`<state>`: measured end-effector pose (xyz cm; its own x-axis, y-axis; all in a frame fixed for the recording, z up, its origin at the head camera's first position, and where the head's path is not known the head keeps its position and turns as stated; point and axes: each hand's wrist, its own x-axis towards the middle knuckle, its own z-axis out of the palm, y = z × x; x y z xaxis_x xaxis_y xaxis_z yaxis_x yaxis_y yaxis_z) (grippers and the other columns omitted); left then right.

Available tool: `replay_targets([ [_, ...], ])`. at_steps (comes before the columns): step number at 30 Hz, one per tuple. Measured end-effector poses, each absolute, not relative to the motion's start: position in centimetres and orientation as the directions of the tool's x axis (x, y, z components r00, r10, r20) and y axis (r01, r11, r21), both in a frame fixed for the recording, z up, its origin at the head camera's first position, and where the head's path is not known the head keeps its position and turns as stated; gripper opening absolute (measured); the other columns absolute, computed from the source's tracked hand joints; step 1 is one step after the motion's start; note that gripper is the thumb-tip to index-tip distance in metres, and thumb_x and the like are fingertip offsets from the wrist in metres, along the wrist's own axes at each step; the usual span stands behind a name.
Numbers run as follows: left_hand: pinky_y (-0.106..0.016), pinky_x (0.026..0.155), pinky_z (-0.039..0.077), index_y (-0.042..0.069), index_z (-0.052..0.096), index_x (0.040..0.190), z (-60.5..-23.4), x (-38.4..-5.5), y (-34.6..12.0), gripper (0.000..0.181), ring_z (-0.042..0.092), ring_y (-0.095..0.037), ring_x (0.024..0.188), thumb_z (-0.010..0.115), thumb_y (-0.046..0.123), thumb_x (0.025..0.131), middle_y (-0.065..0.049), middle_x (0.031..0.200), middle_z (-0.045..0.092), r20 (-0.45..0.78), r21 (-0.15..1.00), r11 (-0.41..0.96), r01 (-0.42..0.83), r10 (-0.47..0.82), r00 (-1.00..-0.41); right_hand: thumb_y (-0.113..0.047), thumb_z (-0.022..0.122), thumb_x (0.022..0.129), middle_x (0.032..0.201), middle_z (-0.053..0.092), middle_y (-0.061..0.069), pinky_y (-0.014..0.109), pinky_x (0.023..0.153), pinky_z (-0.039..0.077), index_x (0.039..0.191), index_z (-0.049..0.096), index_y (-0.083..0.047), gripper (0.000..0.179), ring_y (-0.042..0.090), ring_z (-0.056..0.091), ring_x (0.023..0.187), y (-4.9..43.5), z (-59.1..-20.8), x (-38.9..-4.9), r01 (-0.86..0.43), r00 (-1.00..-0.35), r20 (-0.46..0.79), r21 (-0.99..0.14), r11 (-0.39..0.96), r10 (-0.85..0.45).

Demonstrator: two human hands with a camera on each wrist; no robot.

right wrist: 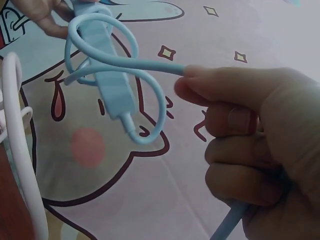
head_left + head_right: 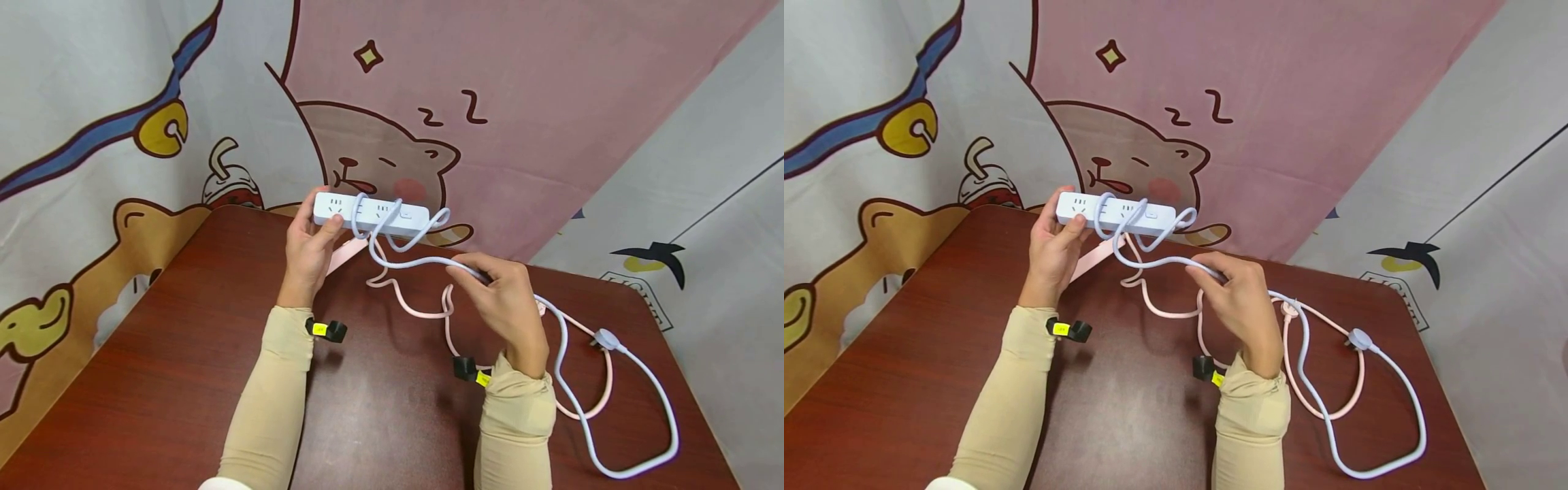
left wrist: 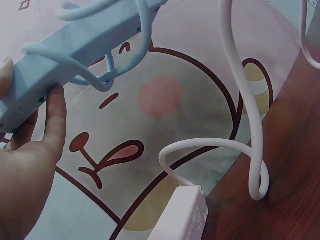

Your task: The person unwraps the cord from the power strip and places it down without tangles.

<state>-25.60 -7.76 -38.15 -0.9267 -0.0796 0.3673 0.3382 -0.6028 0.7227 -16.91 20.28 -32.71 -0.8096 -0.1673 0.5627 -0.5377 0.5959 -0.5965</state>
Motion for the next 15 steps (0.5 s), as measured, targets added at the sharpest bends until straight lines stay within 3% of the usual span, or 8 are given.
replay_targets([
  [6, -0.021, 0.091, 0.057, -0.005, 0.04, 0.149, -38.31, -25.5, -7.74, 0.056, 0.059, -0.01, 0.106, 0.056, -0.012, 0.096, -0.001, 0.116, 0.057, 0.356, 0.781, -0.522, 0.344, -0.08, -0.931, -0.003, 0.075, 0.09, 0.083, 0.075, 0.008, 0.01, 0.064, 0.045, 0.096, 0.079, -0.003, 0.008, -0.003, 0.057, 0.07, 20.03, -32.61, -16.99, -0.574, -0.776, 0.626, -0.648, 0.501, -0.079],
  [11, -0.022, 0.092, 0.057, 0.002, 0.046, 0.145, -38.23, -25.36, -7.73, 0.051, 0.058, -0.011, 0.106, 0.055, -0.011, 0.097, -0.001, 0.115, 0.057, 0.355, 0.79, -0.517, 0.328, -0.049, -0.934, -0.009, 0.074, 0.093, 0.079, 0.07, -0.014, 0.013, 0.061, 0.044, 0.096, 0.08, -0.003, 0.009, -0.002, 0.055, 0.067, 19.81, -32.46, -17.16, -0.527, -0.763, 0.64, -0.698, 0.485, 0.091],
  [15, -0.023, 0.09, 0.058, -0.005, 0.038, 0.149, -38.12, -25.22, -7.74, 0.054, 0.059, -0.01, 0.102, 0.052, -0.011, 0.097, 0.0, 0.112, 0.057, 0.365, 0.781, -0.537, 0.318, -0.019, -0.931, -0.013, 0.073, 0.094, 0.076, 0.066, -0.023, 0.013, 0.06, 0.043, 0.094, 0.08, -0.001, 0.014, -0.002, 0.054, 0.065, 19.78, -32.53, -17.39, -0.488, -0.743, 0.637, -0.726, 0.484, 0.205],
])
